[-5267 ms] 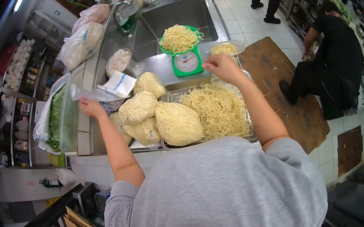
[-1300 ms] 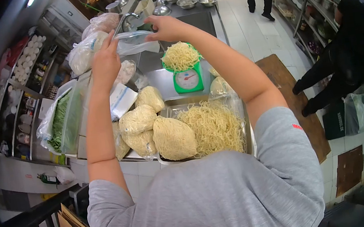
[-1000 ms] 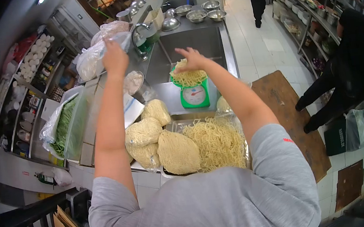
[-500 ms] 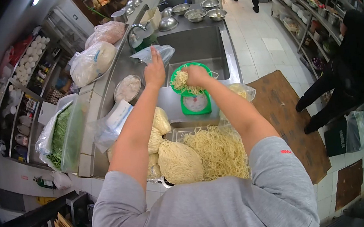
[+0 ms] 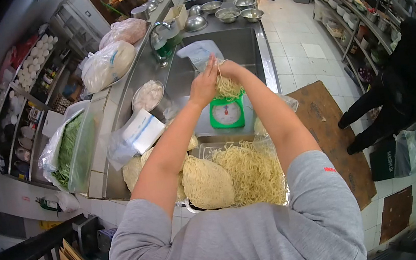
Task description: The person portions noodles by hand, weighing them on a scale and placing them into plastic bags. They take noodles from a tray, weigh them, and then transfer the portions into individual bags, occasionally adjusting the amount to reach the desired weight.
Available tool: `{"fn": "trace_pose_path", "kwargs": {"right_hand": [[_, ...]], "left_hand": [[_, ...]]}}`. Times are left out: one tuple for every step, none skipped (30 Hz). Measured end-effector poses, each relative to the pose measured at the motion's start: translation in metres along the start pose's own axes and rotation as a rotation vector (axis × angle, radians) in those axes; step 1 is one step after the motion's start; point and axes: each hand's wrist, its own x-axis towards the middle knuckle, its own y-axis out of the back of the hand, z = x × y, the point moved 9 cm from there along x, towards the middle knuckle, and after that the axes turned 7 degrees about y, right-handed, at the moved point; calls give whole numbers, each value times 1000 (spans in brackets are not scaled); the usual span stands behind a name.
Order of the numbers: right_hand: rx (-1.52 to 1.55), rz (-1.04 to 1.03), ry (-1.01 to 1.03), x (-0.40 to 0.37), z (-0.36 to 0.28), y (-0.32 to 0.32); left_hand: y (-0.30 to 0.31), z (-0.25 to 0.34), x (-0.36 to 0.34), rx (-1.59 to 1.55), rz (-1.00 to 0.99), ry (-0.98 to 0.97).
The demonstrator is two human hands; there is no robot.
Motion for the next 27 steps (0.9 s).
{"fn": "trace_pose_path", "kwargs": {"right_hand": [[410, -23, -231, -12, 8, -11], [629, -119, -234, 6, 18, -15], [780, -120, -206, 18, 33, -5], [933, -120, -175, 15, 25, -2], [1085, -120, -141, 12, 15, 0], [1203, -159, -67, 10, 6, 1], [1216, -109, 29, 5, -2, 3], [1227, -59, 126, -3, -15, 0], [1237, -9, 223, -8, -25, -1], [1153, 37, 102, 12, 2, -5], [1066, 1, 97, 16, 0, -10], [977, -34, 91, 19, -1, -15], [889, -69, 85, 21, -3, -21], [747, -51, -17, 23, -2, -25], [689, -88, -39, 22, -9, -24], [629, -126, -62, 18, -21, -23], [568, -164, -86, 11, -34, -24], [458, -179, 93, 1, -62, -27], [234, -105, 88, -2, -71, -24], [11, -31, 82, -4, -81, -22], [-210, 43, 75, -6, -86, -18], [-469, 46, 167, 11, -84, -17], [-566, -4, 169, 20, -88, -19], [-663, -57, 171, 27, -90, -22], [-759, -113, 173, 29, -91, -29], [-979, -76, 305, 21, -117, -32], [-675, -9, 326, 13, -125, -22]], "left_hand": [[-1, -3, -1, -9, 6, 30], [1, -5, -1, -27, 16, 55], [3, -7, -1, -44, 25, 80], [6, -6, -1, -61, 34, 104], [7, -7, 0, -86, 16, 148], [7, -6, 2, -111, -2, 192], [7, -5, 4, -135, -20, 235], [10, -3, 6, -190, 12, 266], [13, -2, 8, -244, 43, 297], [15, -3, 8, -298, 71, 328], [13, -8, 6, -299, 90, 360], [10, -14, 5, -301, 108, 393], [7, -22, 4, -304, 126, 426], [1, -33, 6, -314, 106, 480], [-4, -47, 8, -323, 86, 535], [-5, -60, 10, -332, 68, 592], [1, -62, 18, -402, -24, 593], [19, -59, 30, -471, -115, 593], [27, -57, 38, -541, -207, 592], [36, -58, 46, -542, -134, 508], [48, -53, 53, -474, -11, 382], [55, -48, 54, -404, 110, 255], [64, -41, 54, -332, 230, 128], [64, -50, 55, -279, 257, 169], [67, -60, 55, -224, 283, 211], [76, -66, 52, -168, 308, 251], [72, -80, 51, -279, 193, 367]]}}
